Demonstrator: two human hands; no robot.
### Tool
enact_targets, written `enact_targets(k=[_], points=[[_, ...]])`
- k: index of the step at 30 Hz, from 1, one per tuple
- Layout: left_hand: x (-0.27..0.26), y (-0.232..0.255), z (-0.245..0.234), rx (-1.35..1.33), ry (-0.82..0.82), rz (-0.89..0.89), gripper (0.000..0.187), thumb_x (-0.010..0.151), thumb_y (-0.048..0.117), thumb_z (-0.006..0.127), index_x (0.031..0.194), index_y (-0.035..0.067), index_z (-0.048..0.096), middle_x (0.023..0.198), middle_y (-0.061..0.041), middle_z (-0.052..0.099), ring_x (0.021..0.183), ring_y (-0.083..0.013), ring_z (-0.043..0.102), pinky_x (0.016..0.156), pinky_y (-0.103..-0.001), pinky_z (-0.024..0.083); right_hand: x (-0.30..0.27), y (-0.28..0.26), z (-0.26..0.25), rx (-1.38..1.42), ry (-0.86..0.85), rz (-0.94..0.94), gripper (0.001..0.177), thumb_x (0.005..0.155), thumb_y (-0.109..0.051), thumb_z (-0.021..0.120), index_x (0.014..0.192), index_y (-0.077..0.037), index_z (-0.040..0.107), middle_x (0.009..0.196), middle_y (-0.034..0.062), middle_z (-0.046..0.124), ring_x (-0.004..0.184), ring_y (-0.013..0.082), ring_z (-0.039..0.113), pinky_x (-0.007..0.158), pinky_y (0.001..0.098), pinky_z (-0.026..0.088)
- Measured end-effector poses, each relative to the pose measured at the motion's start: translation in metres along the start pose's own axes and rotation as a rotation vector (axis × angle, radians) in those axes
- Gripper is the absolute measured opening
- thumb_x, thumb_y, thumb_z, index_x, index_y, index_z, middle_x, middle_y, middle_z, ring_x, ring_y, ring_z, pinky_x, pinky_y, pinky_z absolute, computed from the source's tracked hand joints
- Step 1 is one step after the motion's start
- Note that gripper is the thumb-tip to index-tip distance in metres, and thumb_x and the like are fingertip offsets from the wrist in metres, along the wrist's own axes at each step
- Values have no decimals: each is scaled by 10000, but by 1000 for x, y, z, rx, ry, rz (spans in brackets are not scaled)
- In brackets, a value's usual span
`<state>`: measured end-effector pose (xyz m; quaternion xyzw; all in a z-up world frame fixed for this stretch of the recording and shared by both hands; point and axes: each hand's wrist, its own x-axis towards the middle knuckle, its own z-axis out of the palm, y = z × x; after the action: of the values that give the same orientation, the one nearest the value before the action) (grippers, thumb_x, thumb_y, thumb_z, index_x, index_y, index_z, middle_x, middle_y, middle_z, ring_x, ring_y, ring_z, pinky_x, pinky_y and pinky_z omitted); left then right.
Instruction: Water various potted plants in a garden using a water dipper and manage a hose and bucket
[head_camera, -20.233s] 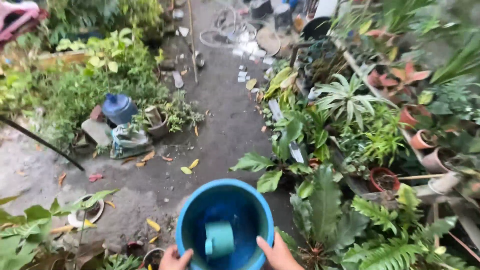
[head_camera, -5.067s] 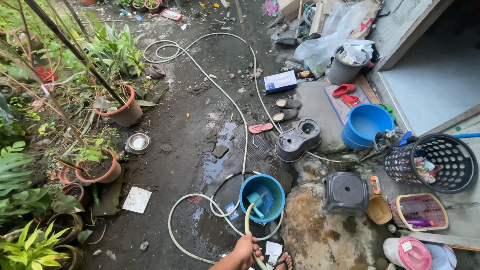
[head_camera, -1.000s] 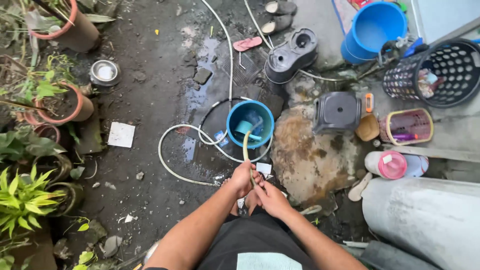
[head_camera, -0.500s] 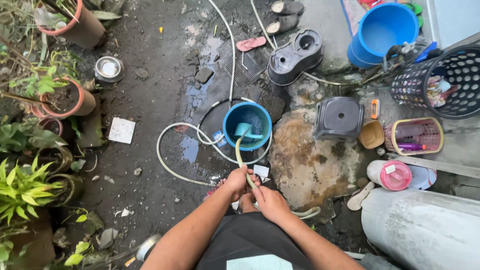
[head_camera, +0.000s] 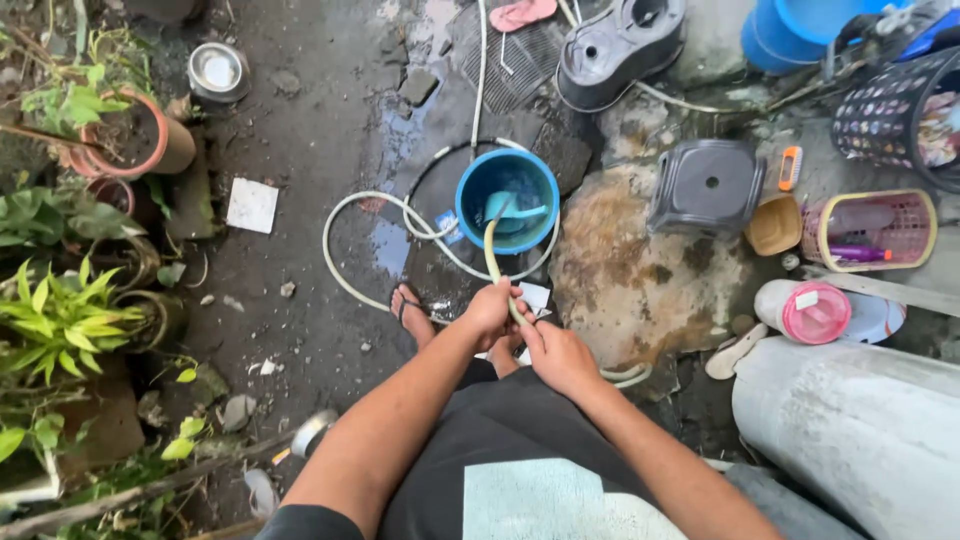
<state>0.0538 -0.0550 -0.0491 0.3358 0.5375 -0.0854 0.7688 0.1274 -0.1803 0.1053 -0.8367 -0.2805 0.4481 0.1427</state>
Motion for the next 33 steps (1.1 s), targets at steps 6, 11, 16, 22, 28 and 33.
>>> enact_targets(k=[6, 11, 16, 22, 28, 33], points=[[-6, 9, -7, 37, -25, -29, 480, 1118, 430, 293, 1185, 42, 566, 799, -94, 671, 725, -254, 722, 537, -327, 628, 3, -4, 2, -3, -28, 20, 515, 1022, -547, 443, 897, -111, 688, 921, 220, 755, 1042, 425, 708, 886, 546, 569], [-15, 18, -13, 71, -16, -7, 488, 1116, 434, 305, 1176, 32, 575, 796, -109, 696, 687, -256, 720, 514, -337, 638, -2, -24, -5, 4, -2, -14, 514, 1031, -519, 457, 885, -82, 687, 895, 247, 746, 1019, 449, 707, 866, 561, 569], [-13, 18, -18, 86, 1, 9, 498, 1112, 436, 312, 1166, 28, 592, 783, -125, 718, 660, -269, 734, 484, -362, 645, -4, -32, -2, -11, -14, -13, 513, 1030, -521, 448, 928, -87, 703, 944, 248, 750, 1052, 454, 695, 895, 566, 560], [-2, 7, -17, 110, 26, 66, 480, 1103, 411, 362, 1097, 28, 652, 735, -141, 751, 565, -289, 708, 428, -403, 642, -2, -24, 2, -22, -17, -19, 499, 1033, -513, 444, 1000, -104, 727, 989, 232, 758, 1077, 433, 696, 914, 556, 567], [-8, 6, -15, 110, 43, 30, 480, 1105, 425, 355, 1116, 39, 641, 769, -116, 746, 605, -254, 708, 456, -353, 642, -1, -19, 4, -31, -25, 2, 501, 1021, -533, 450, 995, -131, 747, 960, 201, 772, 1061, 414, 706, 904, 548, 568], [-23, 13, -14, 84, 52, 14, 470, 1106, 413, 347, 1117, 36, 628, 772, -114, 730, 653, -238, 712, 475, -320, 640, 0, -14, 8, -20, -15, -8, 489, 1019, -528, 464, 960, -124, 733, 943, 209, 768, 1046, 414, 713, 886, 545, 572]])
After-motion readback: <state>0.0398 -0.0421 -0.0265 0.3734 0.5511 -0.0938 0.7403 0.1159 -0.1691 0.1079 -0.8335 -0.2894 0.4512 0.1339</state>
